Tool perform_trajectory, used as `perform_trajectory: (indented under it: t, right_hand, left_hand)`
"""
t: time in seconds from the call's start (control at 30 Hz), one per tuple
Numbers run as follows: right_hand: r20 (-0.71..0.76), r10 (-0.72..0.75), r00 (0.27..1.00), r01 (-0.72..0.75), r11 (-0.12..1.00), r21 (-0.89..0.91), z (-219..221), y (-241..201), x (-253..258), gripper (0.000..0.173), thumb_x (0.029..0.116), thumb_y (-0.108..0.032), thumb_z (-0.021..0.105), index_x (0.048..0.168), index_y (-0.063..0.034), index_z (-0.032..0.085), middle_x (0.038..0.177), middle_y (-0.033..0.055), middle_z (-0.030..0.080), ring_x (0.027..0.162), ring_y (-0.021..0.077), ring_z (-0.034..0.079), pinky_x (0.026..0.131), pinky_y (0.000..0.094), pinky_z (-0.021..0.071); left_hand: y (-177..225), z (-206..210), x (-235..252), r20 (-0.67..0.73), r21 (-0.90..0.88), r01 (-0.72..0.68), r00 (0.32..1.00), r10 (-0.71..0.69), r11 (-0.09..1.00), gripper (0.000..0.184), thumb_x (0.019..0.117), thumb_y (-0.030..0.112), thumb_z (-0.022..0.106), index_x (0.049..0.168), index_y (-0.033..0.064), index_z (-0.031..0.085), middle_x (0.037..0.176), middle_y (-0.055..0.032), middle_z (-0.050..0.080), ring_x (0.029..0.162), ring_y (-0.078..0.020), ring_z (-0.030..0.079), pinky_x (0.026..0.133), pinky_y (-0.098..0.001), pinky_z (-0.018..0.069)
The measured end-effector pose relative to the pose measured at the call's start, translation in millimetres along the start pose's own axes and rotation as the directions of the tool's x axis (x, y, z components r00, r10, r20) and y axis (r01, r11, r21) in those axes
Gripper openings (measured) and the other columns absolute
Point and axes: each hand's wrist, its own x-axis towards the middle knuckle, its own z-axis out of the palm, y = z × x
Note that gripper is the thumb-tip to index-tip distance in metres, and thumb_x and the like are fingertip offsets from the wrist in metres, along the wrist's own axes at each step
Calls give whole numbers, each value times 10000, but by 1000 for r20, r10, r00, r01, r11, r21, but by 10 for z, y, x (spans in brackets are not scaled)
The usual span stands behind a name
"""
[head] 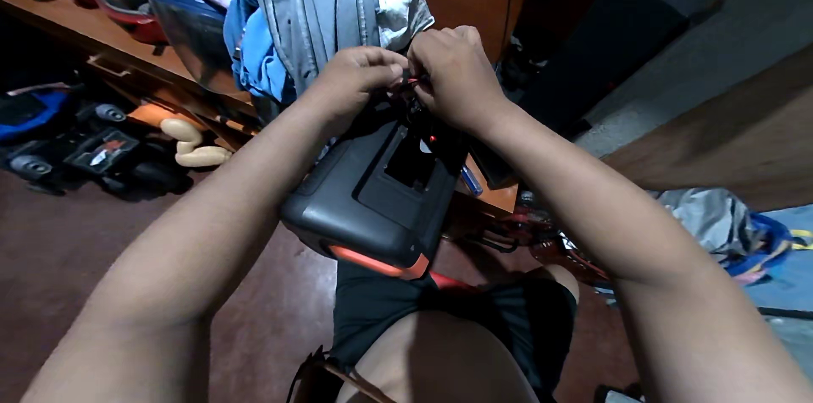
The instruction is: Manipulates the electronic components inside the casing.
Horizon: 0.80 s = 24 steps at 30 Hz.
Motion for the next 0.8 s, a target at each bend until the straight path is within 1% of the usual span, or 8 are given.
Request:
perform_trajectory:
  t: [0.03, 0.1, 0.2, 0.27, 0.4, 0.53, 0.63, 0.8]
  right_hand:
    - [-21, -21, 1000, 20, 1000, -14, 11, 6, -9, 104, 921, -152, 686, 945, -54, 662, 940, 112, 706, 966, 296, 680, 950, 542, 444]
    - [-44, -51, 998, 49, 998, -46, 24, 17, -19, 124, 938, -174, 693, 943, -53, 665, 935, 110, 708, 952, 294, 681, 958, 538, 446]
    - [-63, -80, 995, 75, 994, -81, 33, 30, -27, 86, 946, -145, 668, 945, -60, 672, 925, 102, 708, 947, 287, 682, 970, 530, 442]
    - [-78, -104, 992, 97, 991, -93, 34, 28, -34, 73, 958, -128, 644, 945, -64, 677, 925, 99, 711, 943, 280, 684, 975, 528, 441]
    - [-70, -144, 987, 137, 986, -93, 25, 23, -44, 96, 979, -119, 616, 977, -58, 690, 942, 106, 715, 949, 289, 686, 970, 534, 449]
    - [50, -97, 994, 95, 995, 29, -14, 40, -38, 177, 970, -208, 665, 1054, -58, 707, 1020, 105, 730, 1017, 301, 680, 968, 558, 453]
    - [78, -26, 997, 19, 995, 100, -6, 39, -30, 225, 1030, -241, 585, 1075, -63, 715, 1036, 90, 739, 1046, 272, 686, 987, 539, 457]
    - [159, 61, 985, -72, 995, 69, -32, 13, 0, 218, 1041, -201, 540, 1063, -44, 689, 1015, 112, 719, 1036, 284, 682, 956, 541, 475]
  left_hand:
    - [42, 23, -1, -8, 10, 52, 999, -52, 999, 182, 1022, 100, 581, 1169, 47, 675, 1003, 1, 695, 884, -63, 653, 848, -260, 549]
    - [82, 37, 3, -2, 13, 101, 995, -101, 995, 164, 994, 60, 621, 1146, 41, 680, 1004, -8, 698, 874, -66, 655, 830, -253, 553]
    - [101, 37, 19, -11, 11, 121, 993, -121, 993, 159, 963, 34, 652, 1119, 44, 683, 977, -14, 706, 845, -76, 658, 813, -257, 555]
    - [133, 47, 14, -29, 45, 140, 990, -139, 989, 185, 946, 32, 677, 1131, 44, 683, 979, -17, 712, 843, -75, 663, 819, -258, 557]
    - [176, 70, -10, -92, 61, 168, 983, -162, 984, 246, 901, 0, 724, 1129, 49, 648, 933, -9, 718, 814, -56, 667, 785, -238, 552]
    - [127, 41, 0, -195, 44, 98, 977, -88, 994, 321, 891, 0, 739, 1154, 71, 569, 927, -1, 683, 822, -61, 663, 811, -264, 559]
    - [82, 41, -2, -237, 9, 13, 972, -10, 1000, 348, 886, -35, 733, 1146, 70, 528, 934, -9, 677, 821, -75, 682, 817, -274, 587]
    - [45, 96, -26, -311, -53, -108, 947, 87, 993, 388, 885, -81, 704, 1090, 110, 436, 951, 18, 666, 845, -66, 676, 818, -268, 580]
